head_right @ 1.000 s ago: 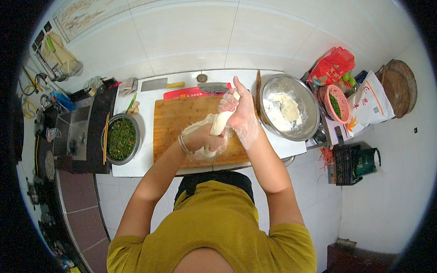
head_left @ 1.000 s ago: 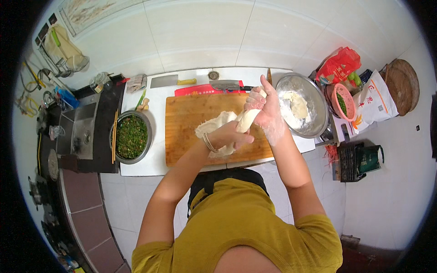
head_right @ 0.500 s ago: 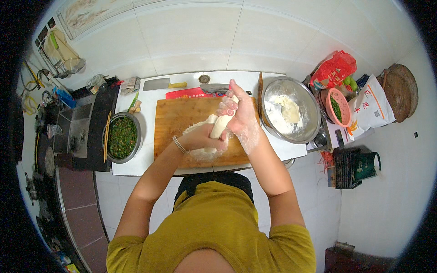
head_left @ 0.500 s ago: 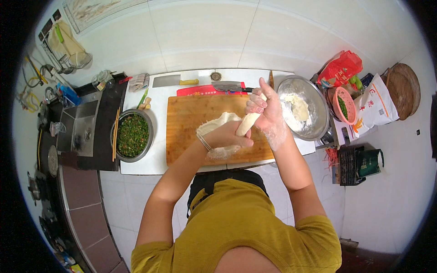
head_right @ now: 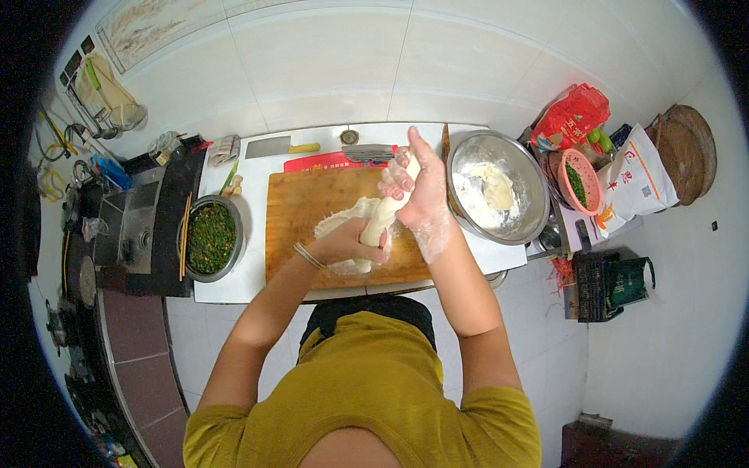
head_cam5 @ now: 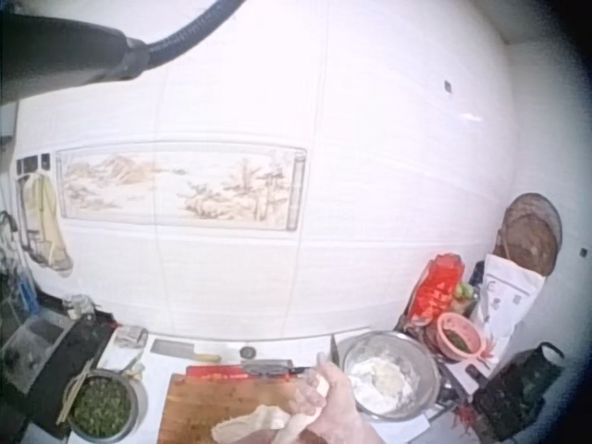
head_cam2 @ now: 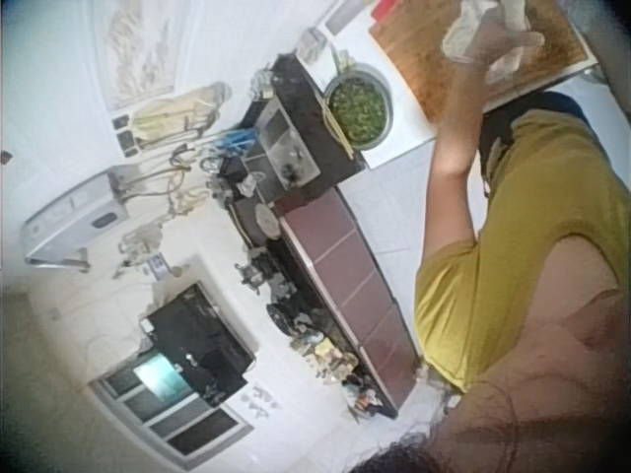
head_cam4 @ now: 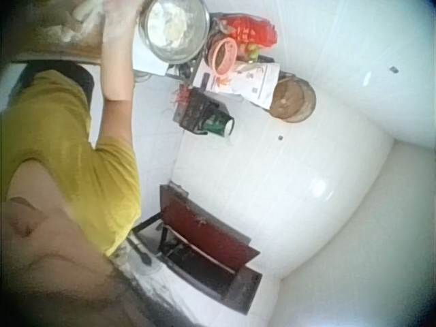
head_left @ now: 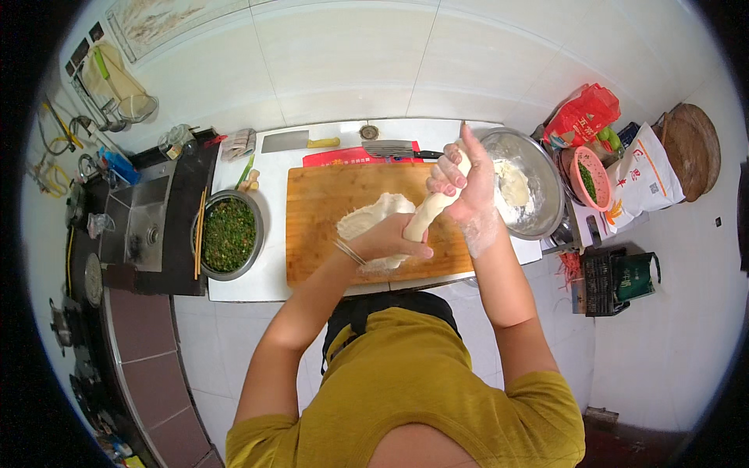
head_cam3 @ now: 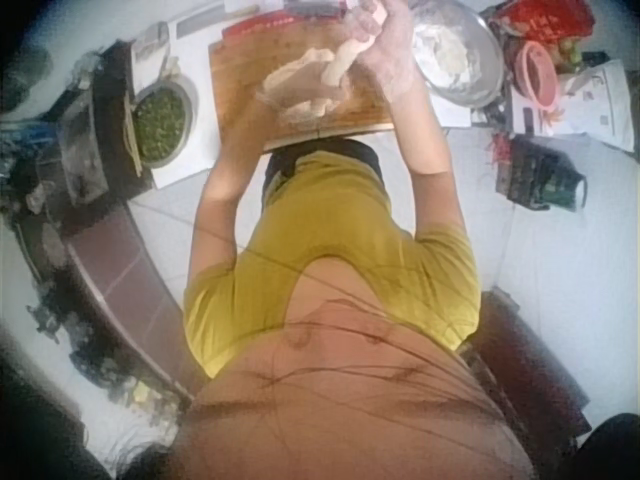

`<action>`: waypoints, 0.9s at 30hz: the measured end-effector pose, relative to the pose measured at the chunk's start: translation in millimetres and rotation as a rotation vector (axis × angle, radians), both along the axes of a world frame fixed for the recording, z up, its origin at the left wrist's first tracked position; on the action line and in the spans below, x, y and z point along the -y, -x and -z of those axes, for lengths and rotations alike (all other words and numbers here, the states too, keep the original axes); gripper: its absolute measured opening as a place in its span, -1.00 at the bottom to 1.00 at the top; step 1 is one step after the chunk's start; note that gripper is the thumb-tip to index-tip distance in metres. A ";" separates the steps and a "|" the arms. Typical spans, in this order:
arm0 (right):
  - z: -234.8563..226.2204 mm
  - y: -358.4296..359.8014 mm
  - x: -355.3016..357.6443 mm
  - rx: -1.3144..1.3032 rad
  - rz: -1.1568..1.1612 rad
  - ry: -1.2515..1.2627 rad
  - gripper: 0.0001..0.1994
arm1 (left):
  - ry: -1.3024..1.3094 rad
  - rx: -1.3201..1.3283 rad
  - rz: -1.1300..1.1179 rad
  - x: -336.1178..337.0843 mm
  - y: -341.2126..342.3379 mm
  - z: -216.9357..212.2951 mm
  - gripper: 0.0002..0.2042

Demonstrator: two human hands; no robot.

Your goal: The person kneads and rolls a piece of dough into a long rope on a floured wooden cutting board. They briefly move to the sink to fill a pot with water, then return to the board to cut the dough rope into small, uniform pieces using a knife.

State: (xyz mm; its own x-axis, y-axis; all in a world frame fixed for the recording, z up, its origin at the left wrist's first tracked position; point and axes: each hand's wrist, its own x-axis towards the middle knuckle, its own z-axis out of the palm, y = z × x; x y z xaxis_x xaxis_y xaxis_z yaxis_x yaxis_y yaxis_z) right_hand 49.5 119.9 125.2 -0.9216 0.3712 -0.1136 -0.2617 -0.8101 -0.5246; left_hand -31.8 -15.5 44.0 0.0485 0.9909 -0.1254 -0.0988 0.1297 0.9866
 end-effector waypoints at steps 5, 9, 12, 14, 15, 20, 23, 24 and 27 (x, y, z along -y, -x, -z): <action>-18.4 8.7 19.1 0.244 0.251 0.249 -0.58 | -0.039 -0.133 -0.161 2.1 -16.7 -6.6 -0.75; 20.9 -8.4 -14.6 -0.075 -0.084 0.370 -0.56 | -0.046 -0.131 -0.269 -3.8 -18.6 5.4 -0.71; 18.6 -6.7 -30.1 -0.097 -0.029 0.260 -0.52 | 0.067 -0.077 -0.238 1.6 -14.0 3.4 -0.64; 15.4 -6.4 -30.6 -0.081 0.005 0.206 -0.53 | 0.155 0.016 -0.153 6.8 -7.9 2.3 -0.63; 15.7 -6.6 -32.2 -0.082 0.001 0.266 -0.54 | 0.079 0.014 -0.191 9.3 -9.2 4.6 -0.64; 18.0 -14.1 -47.4 0.031 0.169 0.377 -0.56 | -0.009 -0.189 -0.167 15.1 -11.8 24.6 -0.64; -15.5 -5.1 -9.3 0.134 0.345 0.301 -0.61 | 0.064 -0.199 -0.269 10.2 -18.3 -3.3 -0.65; -20.2 -5.8 7.2 0.157 0.333 0.235 -0.60 | 0.078 -0.187 -0.269 8.1 -20.1 -15.5 -0.66; -12.4 -11.7 25.5 0.078 0.167 0.121 -0.58 | 0.067 -0.231 -0.304 -2.2 -21.5 -37.0 -0.66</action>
